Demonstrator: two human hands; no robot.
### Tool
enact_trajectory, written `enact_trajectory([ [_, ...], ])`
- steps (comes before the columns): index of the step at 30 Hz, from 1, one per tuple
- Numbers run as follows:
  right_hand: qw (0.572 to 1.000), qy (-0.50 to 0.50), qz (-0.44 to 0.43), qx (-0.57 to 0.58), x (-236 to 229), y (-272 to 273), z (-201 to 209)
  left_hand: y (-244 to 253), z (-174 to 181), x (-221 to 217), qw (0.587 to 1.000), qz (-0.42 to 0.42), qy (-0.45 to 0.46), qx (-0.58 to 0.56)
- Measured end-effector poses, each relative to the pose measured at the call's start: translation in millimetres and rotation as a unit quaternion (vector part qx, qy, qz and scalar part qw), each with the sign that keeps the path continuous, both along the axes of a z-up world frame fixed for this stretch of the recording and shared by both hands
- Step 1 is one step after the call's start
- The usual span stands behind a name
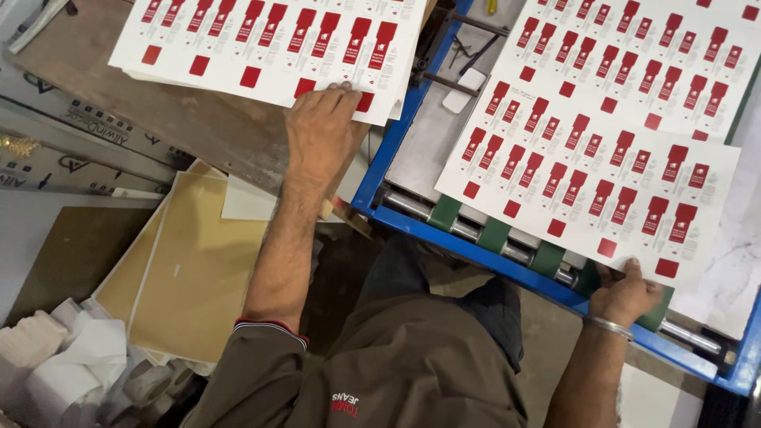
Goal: The person repeatedly picks up sheets of paper printed with red labels from a stack on the left and places them onto a blue roller conveyor on the right. The person handles the sheets one by one, maintaining a steady rhythm throughout the clip.
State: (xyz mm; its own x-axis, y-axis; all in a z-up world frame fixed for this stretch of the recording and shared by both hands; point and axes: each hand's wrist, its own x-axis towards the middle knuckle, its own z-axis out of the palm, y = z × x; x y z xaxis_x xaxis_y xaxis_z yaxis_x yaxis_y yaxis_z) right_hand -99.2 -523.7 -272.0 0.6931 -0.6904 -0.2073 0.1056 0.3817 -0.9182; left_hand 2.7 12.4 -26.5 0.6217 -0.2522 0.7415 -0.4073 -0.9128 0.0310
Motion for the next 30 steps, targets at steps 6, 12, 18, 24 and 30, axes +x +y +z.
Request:
enact_trajectory([
  [6, 0.998, -0.011, 0.046, 0.049, 25.4, 1.6, 25.3, 1.8, 1.0, 0.0, 1.000, 0.008, 0.008, 0.007],
  [12, 0.987, 0.040, 0.142, 0.068, 31.8, -13.1, 23.6, 2.8, 0.6, 0.1, 1.000, 0.008, 0.021, -0.005],
  [18, 0.989, 0.031, 0.130, 0.056, 2.3, -10.7, 14.0, 7.0, 12.4, -7.8, 0.995, -0.013, 0.094, -0.003],
  [24, 0.978, 0.025, 0.195, 0.071, -12.6, 33.3, 41.1, 48.2, 25.9, -6.2, 0.997, 0.019, 0.073, 0.013],
  [30, 0.956, 0.054, 0.281, 0.059, 28.4, 111.6, 99.4, 44.3, 30.2, -1.5, 0.994, 0.014, 0.109, 0.001],
])
